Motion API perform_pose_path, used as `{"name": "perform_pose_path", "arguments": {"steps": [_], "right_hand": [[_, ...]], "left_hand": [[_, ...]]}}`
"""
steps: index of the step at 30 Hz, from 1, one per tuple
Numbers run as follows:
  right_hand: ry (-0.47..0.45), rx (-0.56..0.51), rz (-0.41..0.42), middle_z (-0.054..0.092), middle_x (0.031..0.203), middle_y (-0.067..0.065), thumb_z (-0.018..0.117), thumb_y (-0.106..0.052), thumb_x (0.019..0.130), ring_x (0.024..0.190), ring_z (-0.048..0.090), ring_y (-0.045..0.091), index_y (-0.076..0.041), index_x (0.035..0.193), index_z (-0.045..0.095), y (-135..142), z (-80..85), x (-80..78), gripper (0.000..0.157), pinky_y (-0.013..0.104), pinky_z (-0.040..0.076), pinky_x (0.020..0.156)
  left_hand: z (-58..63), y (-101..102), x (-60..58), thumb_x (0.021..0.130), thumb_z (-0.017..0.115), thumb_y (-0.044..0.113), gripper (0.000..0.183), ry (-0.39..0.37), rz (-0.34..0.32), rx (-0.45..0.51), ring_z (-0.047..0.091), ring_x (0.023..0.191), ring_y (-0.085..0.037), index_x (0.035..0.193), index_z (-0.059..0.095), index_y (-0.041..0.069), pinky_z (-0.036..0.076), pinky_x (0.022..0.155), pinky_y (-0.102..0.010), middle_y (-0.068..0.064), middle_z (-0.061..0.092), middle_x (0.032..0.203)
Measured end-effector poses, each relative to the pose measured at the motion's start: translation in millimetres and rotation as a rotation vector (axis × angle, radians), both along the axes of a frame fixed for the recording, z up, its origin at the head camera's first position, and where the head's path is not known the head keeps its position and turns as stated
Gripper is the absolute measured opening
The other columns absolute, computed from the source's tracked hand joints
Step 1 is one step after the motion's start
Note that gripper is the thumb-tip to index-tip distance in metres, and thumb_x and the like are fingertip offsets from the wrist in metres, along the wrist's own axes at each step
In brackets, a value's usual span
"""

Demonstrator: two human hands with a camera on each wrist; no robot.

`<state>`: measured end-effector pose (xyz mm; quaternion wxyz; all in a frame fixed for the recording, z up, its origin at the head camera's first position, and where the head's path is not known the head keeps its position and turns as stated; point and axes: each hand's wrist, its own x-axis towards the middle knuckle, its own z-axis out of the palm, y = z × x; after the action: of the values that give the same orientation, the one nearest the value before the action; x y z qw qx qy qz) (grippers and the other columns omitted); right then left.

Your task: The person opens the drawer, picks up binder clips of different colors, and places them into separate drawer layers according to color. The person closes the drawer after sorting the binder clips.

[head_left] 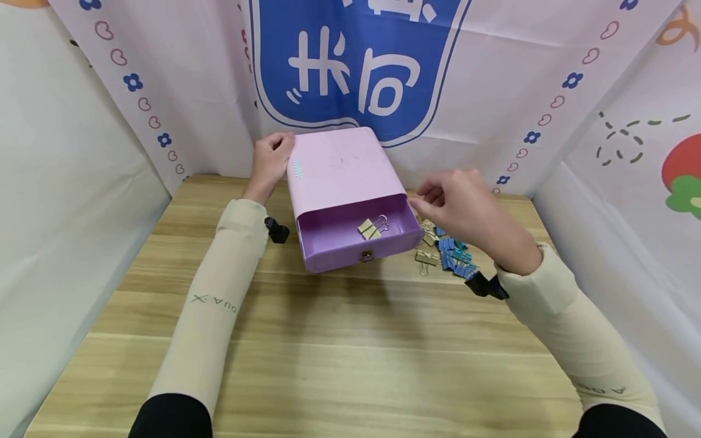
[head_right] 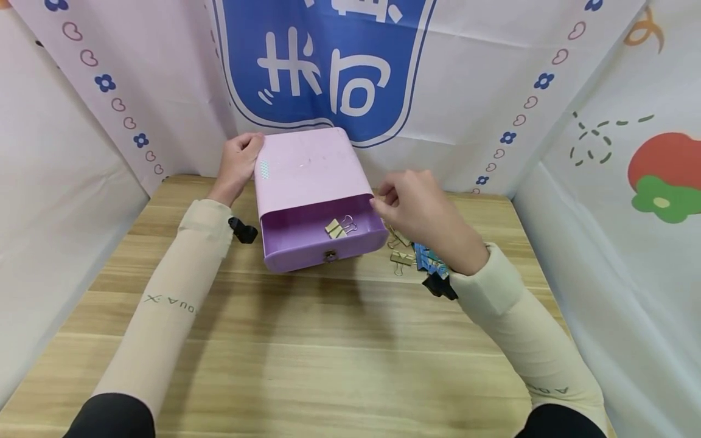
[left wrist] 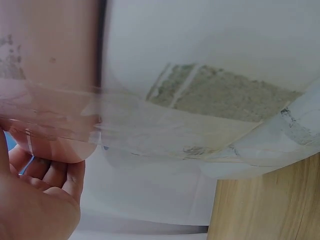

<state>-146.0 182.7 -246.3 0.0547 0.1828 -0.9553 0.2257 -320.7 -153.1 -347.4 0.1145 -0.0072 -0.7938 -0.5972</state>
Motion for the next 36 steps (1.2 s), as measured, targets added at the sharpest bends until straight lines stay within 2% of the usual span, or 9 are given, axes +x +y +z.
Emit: {"name": "perform_pose_path", "arguments": {"steps": [7, 11, 17, 25, 31, 36], "right_hand": [[-0.005, 0.001, -0.012, 0.078, 0.089, 0.012, 0.071, -0.014, 0.099, 0.078, 0.072, 0.022, -0.001, 0.095, 0.078, 22, -11.0, 5.9, 0.015, 0.042, 0.063, 0.076], [-0.016, 0.023, -0.014, 0.078, 0.089, 0.013, 0.071, -0.013, 0.099, 0.079, 0.073, 0.022, 0.001, 0.097, 0.077, 32, -23.3, 6.0, 0.015, 0.043, 0.063, 0.076], [-0.051, 0.073, -0.035, 0.078, 0.091, 0.013, 0.071, -0.014, 0.099, 0.081, 0.074, 0.024, 0.002, 0.100, 0.077, 40, -49.3, 2.7, 0.017, 0.042, 0.063, 0.077], [-0.110, 0.069, -0.044, 0.078, 0.093, 0.016, 0.070, -0.007, 0.097, 0.082, 0.075, 0.024, 0.005, 0.101, 0.075, 49, -87.9, -2.1, 0.014, 0.038, 0.064, 0.076], [-0.090, 0.090, -0.013, 0.078, 0.093, 0.015, 0.072, -0.005, 0.096, 0.082, 0.075, 0.024, 0.004, 0.102, 0.075, 56, -115.2, -7.1, 0.011, 0.038, 0.064, 0.076], [-0.088, 0.146, 0.015, 0.072, 0.082, 0.008, 0.074, -0.007, 0.096, 0.070, 0.066, 0.015, 0.000, 0.097, 0.074, 59, -136.4, -10.8, 0.007, 0.034, 0.059, 0.067]], "left_hand": [[-1.4, 1, -0.5, 0.107, 0.056, 0.043, 0.046, 0.000, 0.010, -0.003, 0.056, 0.091, -0.008, 0.129, 0.073, 0.006, 0.045, 0.078, -0.022, 0.002, 0.065, 0.104], [-1.6, 0, 0.6, 0.107, 0.056, 0.043, 0.046, 0.004, 0.012, -0.008, 0.056, 0.091, -0.008, 0.129, 0.073, 0.007, 0.046, 0.079, -0.021, 0.000, 0.067, 0.106], [-1.0, 0, 1.8, 0.108, 0.055, 0.042, 0.046, 0.011, 0.009, -0.007, 0.056, 0.092, -0.009, 0.129, 0.073, 0.006, 0.045, 0.079, -0.022, -0.001, 0.066, 0.107], [-1.8, 0, 2.0, 0.108, 0.055, 0.043, 0.046, 0.001, 0.001, 0.012, 0.056, 0.091, -0.009, 0.129, 0.072, 0.006, 0.046, 0.078, -0.022, 0.002, 0.065, 0.103], [-1.6, 1, 1.3, 0.108, 0.056, 0.042, 0.046, 0.016, 0.001, 0.013, 0.056, 0.091, -0.009, 0.129, 0.072, 0.004, 0.046, 0.078, -0.022, 0.001, 0.065, 0.104], [-2.0, 0, 0.8, 0.108, 0.056, 0.042, 0.046, 0.009, -0.001, 0.022, 0.056, 0.092, -0.010, 0.129, 0.072, 0.005, 0.046, 0.079, -0.022, -0.001, 0.065, 0.106]]}}
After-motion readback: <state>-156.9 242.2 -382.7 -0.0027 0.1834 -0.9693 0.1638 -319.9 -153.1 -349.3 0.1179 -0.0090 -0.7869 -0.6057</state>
